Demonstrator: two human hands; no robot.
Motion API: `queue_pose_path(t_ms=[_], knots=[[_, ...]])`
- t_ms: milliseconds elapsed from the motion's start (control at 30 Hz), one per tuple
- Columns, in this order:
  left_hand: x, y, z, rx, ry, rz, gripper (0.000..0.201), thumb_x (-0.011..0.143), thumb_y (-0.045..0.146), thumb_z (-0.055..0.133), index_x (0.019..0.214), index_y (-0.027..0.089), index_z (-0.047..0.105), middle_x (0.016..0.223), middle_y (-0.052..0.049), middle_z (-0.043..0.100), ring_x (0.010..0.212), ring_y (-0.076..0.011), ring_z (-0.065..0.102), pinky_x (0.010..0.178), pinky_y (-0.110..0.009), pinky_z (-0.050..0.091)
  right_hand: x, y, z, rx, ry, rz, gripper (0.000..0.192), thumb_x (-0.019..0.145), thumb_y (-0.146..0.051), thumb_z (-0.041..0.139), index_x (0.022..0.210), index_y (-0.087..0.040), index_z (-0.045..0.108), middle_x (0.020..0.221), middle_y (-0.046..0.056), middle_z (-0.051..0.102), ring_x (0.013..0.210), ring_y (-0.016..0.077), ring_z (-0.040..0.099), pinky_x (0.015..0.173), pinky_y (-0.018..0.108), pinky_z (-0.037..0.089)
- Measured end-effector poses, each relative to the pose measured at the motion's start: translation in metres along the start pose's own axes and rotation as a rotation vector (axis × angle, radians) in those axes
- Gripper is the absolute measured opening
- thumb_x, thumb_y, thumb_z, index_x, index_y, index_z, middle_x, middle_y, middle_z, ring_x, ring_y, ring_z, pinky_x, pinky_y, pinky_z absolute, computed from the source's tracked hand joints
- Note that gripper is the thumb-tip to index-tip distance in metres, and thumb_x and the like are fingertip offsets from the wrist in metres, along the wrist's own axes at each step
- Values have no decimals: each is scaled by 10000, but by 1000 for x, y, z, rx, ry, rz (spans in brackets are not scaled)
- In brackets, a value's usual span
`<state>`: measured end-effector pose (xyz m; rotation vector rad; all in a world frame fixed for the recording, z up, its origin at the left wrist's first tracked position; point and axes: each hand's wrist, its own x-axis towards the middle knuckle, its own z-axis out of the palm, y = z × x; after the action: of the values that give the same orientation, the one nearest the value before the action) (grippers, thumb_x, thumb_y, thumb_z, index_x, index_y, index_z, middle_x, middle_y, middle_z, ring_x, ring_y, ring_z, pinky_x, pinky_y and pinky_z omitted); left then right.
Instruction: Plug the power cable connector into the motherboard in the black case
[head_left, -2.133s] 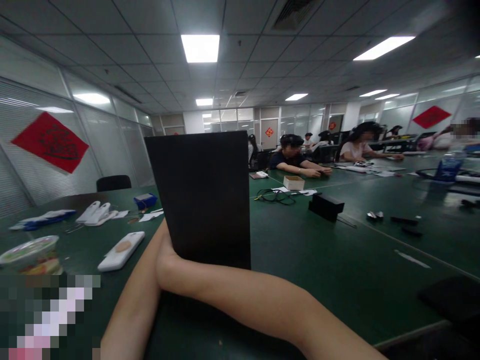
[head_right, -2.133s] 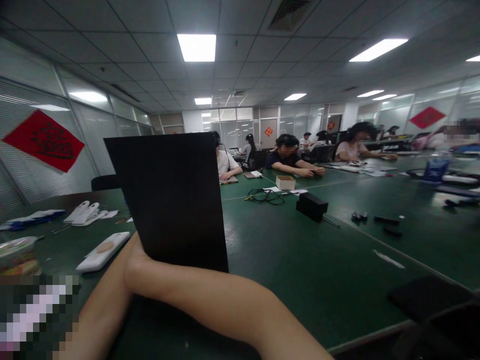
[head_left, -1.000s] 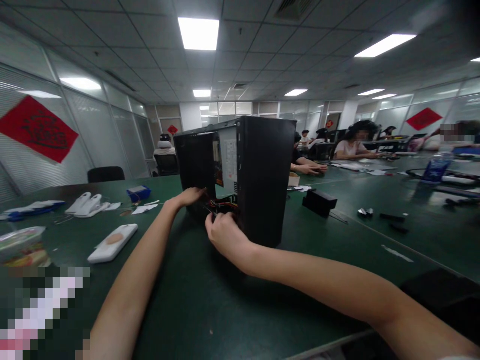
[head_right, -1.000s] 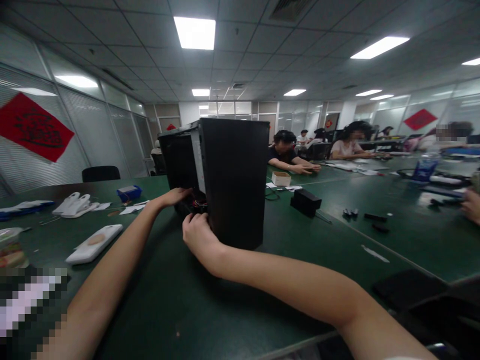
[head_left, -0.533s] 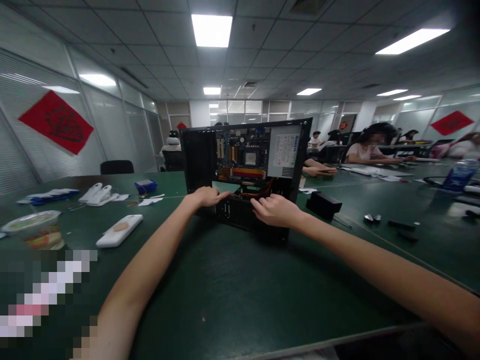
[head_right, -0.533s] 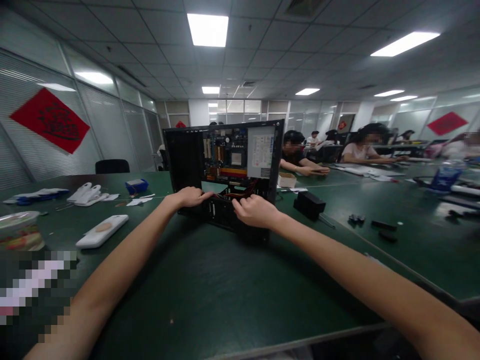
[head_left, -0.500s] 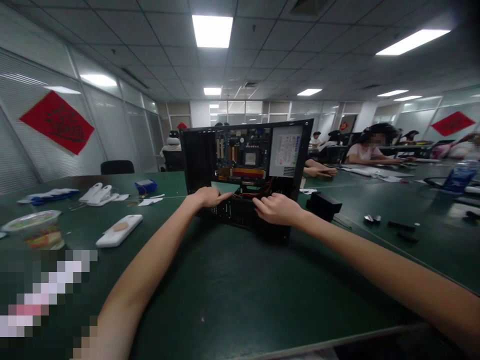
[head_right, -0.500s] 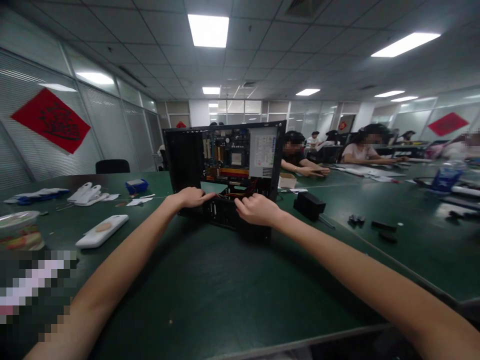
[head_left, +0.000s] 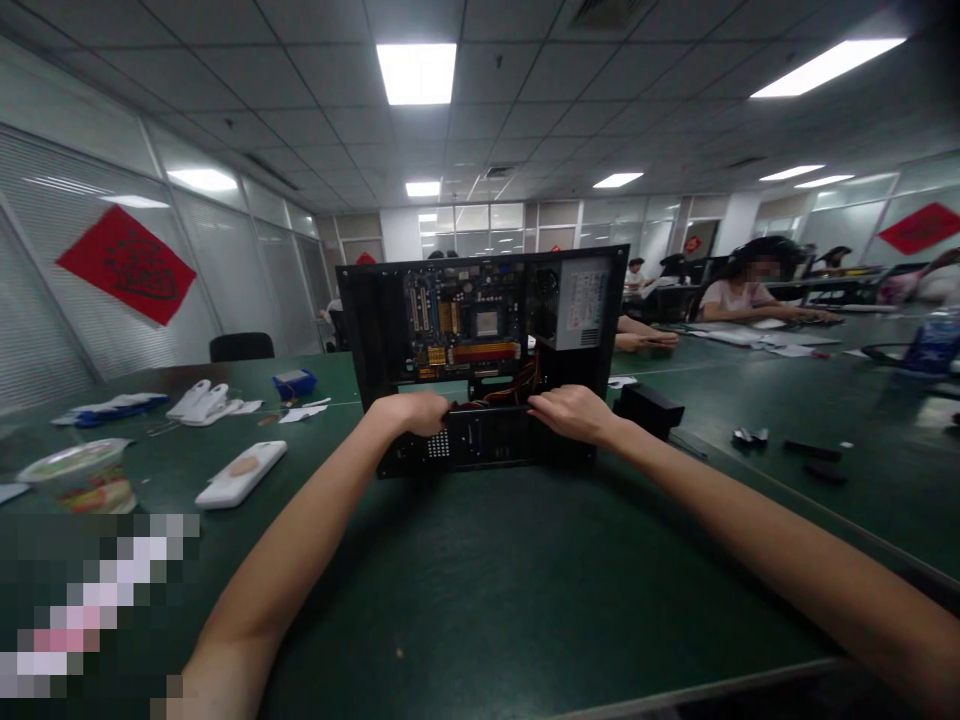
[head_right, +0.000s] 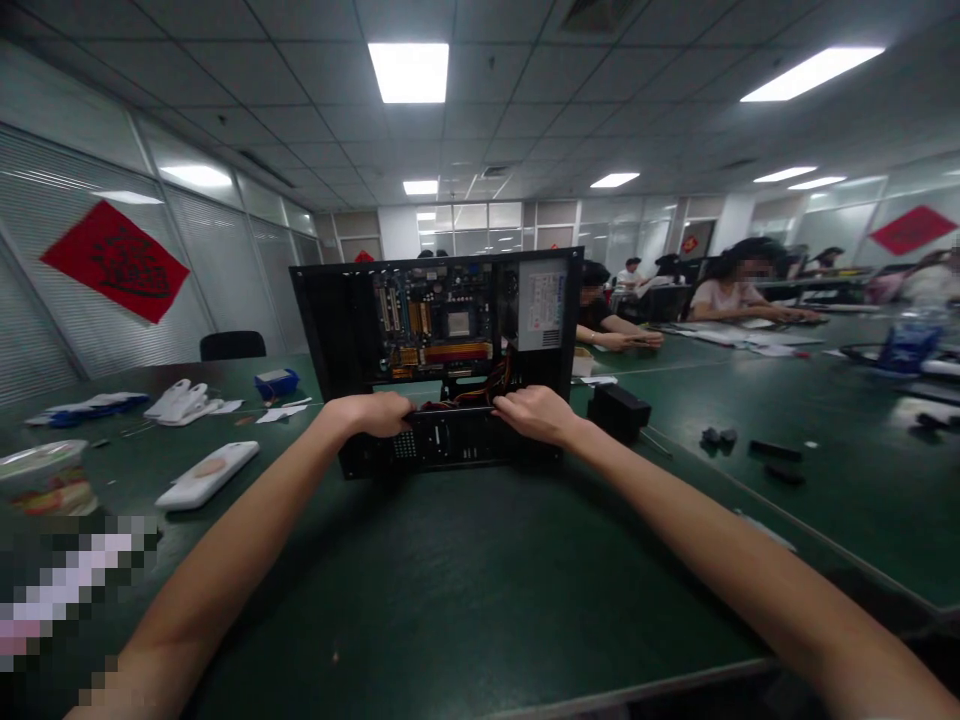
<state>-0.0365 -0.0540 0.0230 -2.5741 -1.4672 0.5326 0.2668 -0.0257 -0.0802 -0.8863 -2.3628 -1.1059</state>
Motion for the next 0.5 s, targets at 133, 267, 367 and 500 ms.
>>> queue_pose_path(t_ms=[133, 267, 367, 500], knots=[[-9, 2, -5, -19, -32, 5, 436, 912, 339, 619, 1269, 111, 723, 1208, -195, 732, 1030, -311, 707, 810, -326, 545, 0, -7, -3, -30, 45, -30, 330, 1081, -294, 426, 970, -142, 698, 745, 54, 716, 633, 159, 613, 626, 312, 312], [-19, -2, -8, -60, -52, 3, 386, 899, 301, 602, 1220, 151, 756, 1160, -166, 749, 961, -286, 706, 797, -322, 538, 3, -14, -9, -49, 66, -67, 345, 1089, -313, 418, 1000, -144, 706, 717, 46, 699, 611, 147, 593, 611, 315, 296], [-24, -9, -10, -57, -76, -8, 388, 892, 296, 593, 1222, 169, 753, 1143, -151, 753, 936, -270, 698, 776, -312, 531, 7, -19, -11, -46, 59, -51, 366, 1093, -333, 405, 1026, -147, 713, 722, 52, 702, 614, 144, 583, 610, 318, 291], [-24, -20, -11, -53, -94, -1, 414, 892, 338, 590, 1227, 151, 744, 1161, -156, 746, 953, -278, 690, 736, -309, 516, 14, -22, -8, -31, 47, -36, 383, 1095, -335, 388, 1021, -150, 714, 736, 54, 703, 617, 143, 574, 605, 320, 278]])
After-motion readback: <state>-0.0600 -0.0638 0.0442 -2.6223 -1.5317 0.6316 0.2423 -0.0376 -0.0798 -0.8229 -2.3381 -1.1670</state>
